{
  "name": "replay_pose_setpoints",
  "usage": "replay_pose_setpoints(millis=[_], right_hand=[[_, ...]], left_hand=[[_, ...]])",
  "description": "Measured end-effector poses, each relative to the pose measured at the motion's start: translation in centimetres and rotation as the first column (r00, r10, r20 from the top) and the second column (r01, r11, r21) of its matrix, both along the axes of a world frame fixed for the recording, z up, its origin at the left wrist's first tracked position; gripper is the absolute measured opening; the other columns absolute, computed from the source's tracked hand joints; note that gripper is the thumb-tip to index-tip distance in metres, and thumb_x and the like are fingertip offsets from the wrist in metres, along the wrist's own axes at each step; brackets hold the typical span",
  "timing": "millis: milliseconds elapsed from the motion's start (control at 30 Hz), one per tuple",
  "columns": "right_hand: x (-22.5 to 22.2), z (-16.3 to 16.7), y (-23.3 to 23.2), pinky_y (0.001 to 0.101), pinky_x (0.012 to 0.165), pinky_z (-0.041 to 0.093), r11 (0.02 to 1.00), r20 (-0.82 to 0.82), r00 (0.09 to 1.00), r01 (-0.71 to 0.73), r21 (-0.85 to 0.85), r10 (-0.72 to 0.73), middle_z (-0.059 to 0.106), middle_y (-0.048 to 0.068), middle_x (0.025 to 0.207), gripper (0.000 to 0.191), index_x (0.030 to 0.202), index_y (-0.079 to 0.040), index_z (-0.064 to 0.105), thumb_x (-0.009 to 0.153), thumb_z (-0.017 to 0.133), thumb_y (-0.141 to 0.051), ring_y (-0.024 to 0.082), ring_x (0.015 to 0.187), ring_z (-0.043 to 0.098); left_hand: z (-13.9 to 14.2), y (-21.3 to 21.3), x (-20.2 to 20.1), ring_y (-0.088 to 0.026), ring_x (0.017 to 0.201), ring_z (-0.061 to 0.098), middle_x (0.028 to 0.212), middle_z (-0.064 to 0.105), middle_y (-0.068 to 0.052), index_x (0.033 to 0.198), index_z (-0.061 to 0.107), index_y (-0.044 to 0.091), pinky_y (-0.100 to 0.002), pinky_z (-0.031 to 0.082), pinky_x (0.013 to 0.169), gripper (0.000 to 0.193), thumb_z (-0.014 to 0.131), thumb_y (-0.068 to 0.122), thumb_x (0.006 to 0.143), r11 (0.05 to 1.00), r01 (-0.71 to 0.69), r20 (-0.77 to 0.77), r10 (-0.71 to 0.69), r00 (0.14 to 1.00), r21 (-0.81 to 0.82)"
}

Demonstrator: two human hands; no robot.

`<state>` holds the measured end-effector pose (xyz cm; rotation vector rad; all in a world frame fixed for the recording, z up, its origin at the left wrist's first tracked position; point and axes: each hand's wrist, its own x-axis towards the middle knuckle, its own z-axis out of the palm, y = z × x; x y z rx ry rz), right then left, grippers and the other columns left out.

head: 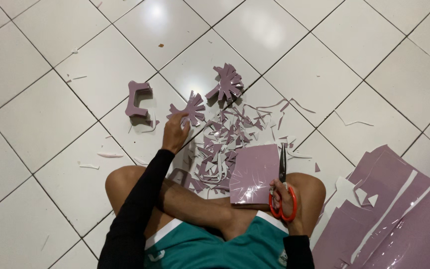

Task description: The person sits cross-legged on a tiled floor and cuts flower- and letter-like shapes out of mauve foam sheets using red-handled scissors. They rotate and reposition each sheet while cutting, set finished cutouts with a stack of completed shapes, and leave scraps scattered on the floor.

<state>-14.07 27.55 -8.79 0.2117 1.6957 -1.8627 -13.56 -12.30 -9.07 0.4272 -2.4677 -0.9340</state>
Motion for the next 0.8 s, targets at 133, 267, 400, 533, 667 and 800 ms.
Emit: replay_pose_setpoints(millis=[133, 267, 400, 533, 667, 800], right_hand=[[-0.3, 2.4, -0.4, 0.0241, 0.036, 0.031, 0.985, 0.006, 0.998, -0.06, 0.162, 0.059, 0.044, 0.0, 0.056, 0.033, 0.09, 0.003, 0.063, 0.099, 0.062, -0.029, 0.008, 0.04, 0.04], [-1.3, 4.1, -1.3, 0.0246, 0.035, 0.03, 0.974, -0.016, 0.98, -0.193, 0.122, 0.197, 0.044, 0.0, 0.056, 0.031, 0.09, 0.001, 0.063, 0.099, 0.063, -0.029, 0.008, 0.04, 0.039], [-4.2, 1.7, -4.3, 0.0252, 0.034, 0.029, 0.978, 0.064, 0.98, -0.193, 0.075, 0.188, 0.044, 0.0, 0.055, 0.03, 0.089, 0.0, 0.063, 0.098, 0.064, -0.028, 0.008, 0.04, 0.039], [-5.6, -1.9, -5.5, 0.0248, 0.036, 0.031, 0.99, 0.12, 0.984, -0.136, 0.043, 0.13, 0.046, -0.001, 0.057, 0.03, 0.092, -0.001, 0.067, 0.097, 0.064, -0.03, 0.007, 0.042, 0.041], [-5.4, -3.9, -4.8, 0.025, 0.037, 0.033, 0.985, 0.125, 0.983, -0.144, 0.097, 0.132, 0.046, -0.001, 0.057, 0.033, 0.095, 0.001, 0.069, 0.098, 0.063, -0.032, 0.008, 0.042, 0.042], [-5.4, -4.9, -4.6, 0.0243, 0.038, 0.033, 0.988, 0.158, 0.978, -0.144, 0.053, 0.134, 0.047, -0.001, 0.057, 0.033, 0.096, 0.001, 0.069, 0.098, 0.063, -0.032, 0.008, 0.043, 0.043]], left_hand=[[0.5, 0.4, -7.0, -0.039, 0.111, 0.066, 0.115, 0.07, -0.022, 0.118, 0.067, -0.003, -0.045, 0.052, 0.099, 0.032, 0.069, 0.012, 0.089, 0.999, 0.02, -0.013, -0.021, 1.0, -0.048], [0.5, 0.8, -12.8, -0.036, 0.108, 0.066, 0.116, 0.068, -0.022, 0.121, 0.063, -0.005, -0.045, 0.053, 0.097, 0.036, 0.067, 0.019, 0.094, 0.999, -0.026, 0.123, 0.023, 0.992, 0.023], [0.0, 1.3, -16.3, -0.038, 0.107, 0.064, 0.114, 0.066, -0.024, 0.117, 0.064, -0.005, -0.046, 0.052, 0.091, 0.042, 0.072, 0.026, 0.09, 0.998, -0.069, 0.172, 0.066, 0.983, 0.01], [-1.0, 1.5, -17.4, -0.037, 0.105, 0.065, 0.112, 0.068, -0.022, 0.109, 0.07, -0.003, -0.046, 0.052, 0.092, 0.037, 0.074, 0.028, 0.089, 0.997, -0.08, 0.197, 0.076, 0.977, 0.015], [-1.3, 1.8, -17.8, -0.035, 0.101, 0.068, 0.105, 0.072, -0.019, 0.094, 0.075, 0.0, -0.045, 0.052, 0.092, 0.028, 0.074, 0.027, 0.088, 0.989, -0.142, 0.09, 0.138, 0.986, 0.042], [-0.5, 1.1, -18.2, -0.031, 0.092, 0.074, 0.098, 0.077, -0.015, 0.097, 0.075, 0.001, -0.041, 0.056, 0.087, 0.029, 0.067, 0.029, 0.093, 0.914, -0.213, 0.083, 0.196, 0.977, 0.345]])
